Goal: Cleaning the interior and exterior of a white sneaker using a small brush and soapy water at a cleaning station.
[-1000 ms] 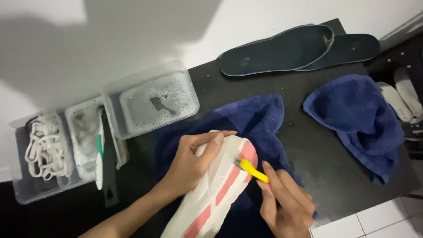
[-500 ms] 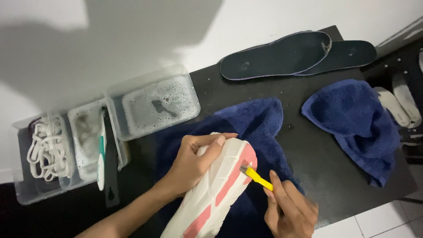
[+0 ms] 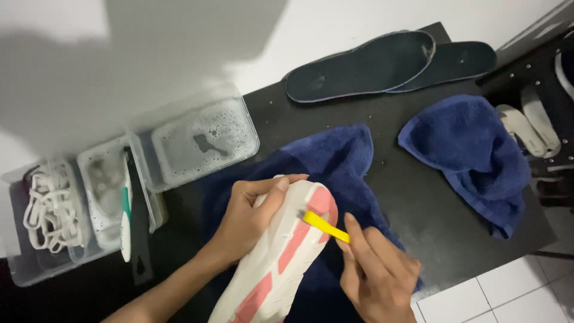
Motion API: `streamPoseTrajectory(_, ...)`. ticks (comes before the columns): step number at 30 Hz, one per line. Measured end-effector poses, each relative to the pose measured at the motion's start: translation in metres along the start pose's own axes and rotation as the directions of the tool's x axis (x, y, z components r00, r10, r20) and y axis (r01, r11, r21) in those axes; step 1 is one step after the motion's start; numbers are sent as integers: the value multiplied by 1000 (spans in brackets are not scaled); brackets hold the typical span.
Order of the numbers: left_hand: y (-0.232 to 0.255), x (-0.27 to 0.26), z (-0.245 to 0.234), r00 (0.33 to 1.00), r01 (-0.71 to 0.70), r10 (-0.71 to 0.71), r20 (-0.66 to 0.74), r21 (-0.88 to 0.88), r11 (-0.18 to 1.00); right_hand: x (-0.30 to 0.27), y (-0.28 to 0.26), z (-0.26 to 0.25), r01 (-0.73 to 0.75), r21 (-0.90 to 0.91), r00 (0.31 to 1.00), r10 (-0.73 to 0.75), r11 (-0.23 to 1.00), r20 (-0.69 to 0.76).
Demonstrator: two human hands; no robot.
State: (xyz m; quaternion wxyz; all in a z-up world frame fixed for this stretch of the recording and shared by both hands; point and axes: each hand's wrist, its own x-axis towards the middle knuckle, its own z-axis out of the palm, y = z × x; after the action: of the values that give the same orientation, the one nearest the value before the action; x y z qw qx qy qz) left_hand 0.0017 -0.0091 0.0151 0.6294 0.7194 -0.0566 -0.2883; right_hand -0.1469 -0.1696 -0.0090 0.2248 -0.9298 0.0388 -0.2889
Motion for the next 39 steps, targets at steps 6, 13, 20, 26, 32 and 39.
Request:
streamPoseTrajectory(6, -3, 0, -4, 1000, 11, -11, -6, 14, 1000, 10, -5, 1, 0, 137, 1000, -2, 991, 13)
streamPoseTrajectory(13, -1, 1, -5, 998, 56, -56, 2, -16, 998, 17, -13, 5, -56, 169, 998, 62, 984, -33)
streamPoseTrajectory(20, -1, 0, -2, 999, 46, -46, -7, 11, 999, 23, -23, 0, -137, 275, 988, 152, 952, -33)
streamPoseTrajectory(26, 4, -2, 0, 997, 77, -77, 3, 3, 997, 34, -26, -1, -163, 200, 986, 166, 966, 1)
streamPoseTrajectory(32, 8, -3, -3, 997, 73, -74, 18, 27, 997, 30, -30, 2, -237, 216, 971, 227, 947, 71)
streamPoseTrajectory(39, -1, -1, -4, 995, 96, -96, 14, 15, 995, 18, -17, 2, -23, 165, 1000, 20, 986, 18)
